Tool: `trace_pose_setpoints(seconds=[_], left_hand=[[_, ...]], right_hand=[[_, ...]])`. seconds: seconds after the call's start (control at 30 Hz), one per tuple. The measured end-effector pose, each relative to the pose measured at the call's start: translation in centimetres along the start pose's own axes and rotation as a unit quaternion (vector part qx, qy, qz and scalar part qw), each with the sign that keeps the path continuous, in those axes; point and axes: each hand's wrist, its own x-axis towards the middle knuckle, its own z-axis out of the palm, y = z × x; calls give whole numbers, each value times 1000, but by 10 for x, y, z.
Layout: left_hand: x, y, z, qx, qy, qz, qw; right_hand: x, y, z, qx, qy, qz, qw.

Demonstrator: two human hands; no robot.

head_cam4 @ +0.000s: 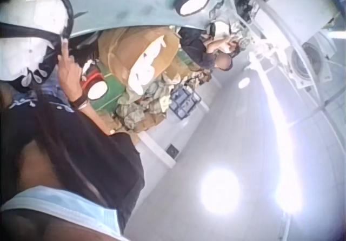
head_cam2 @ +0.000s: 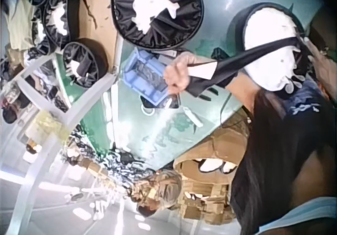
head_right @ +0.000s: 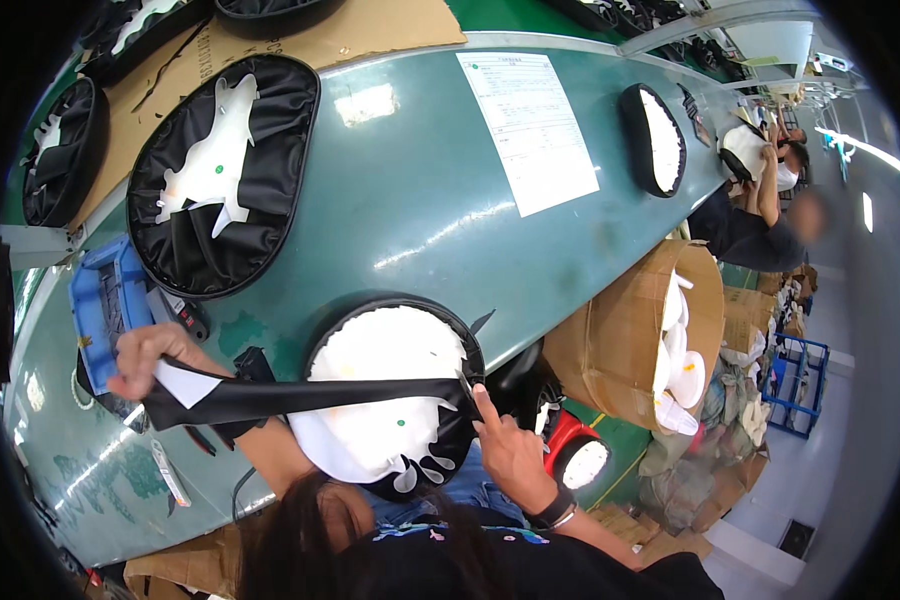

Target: The recorder is shown assembling bicycle seats by stretching and trimming the black cover over the padded seat base at a factory workbench.

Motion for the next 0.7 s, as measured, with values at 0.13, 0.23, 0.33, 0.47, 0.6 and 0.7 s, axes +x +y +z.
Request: trace_pose_setpoints(seconds=[0.13, 0.23, 0.33, 0.47, 0.6, 0.7], left_hand=[[-24, 10, -7, 799, 90, -163, 571], [-49, -5, -8, 920, -17, -181, 346], [-78, -2, 28, 961, 21, -233, 146], [-111, -46, 43, 946, 35, -186, 263], [-160, -71, -6, 963, 6, -181, 201], [-164, -62, -11, 971, -23, -194, 137]], right_hand=[[41, 21, -5, 258, 141, -49, 954], [94, 18, 16, 295, 145, -175, 928], [132, 0, -3, 311, 83, -233, 918], [148, -41, -21, 286, -3, -328, 900], [140, -51, -27, 259, -30, -339, 904], [118, -43, -59, 203, 34, -354, 912]])
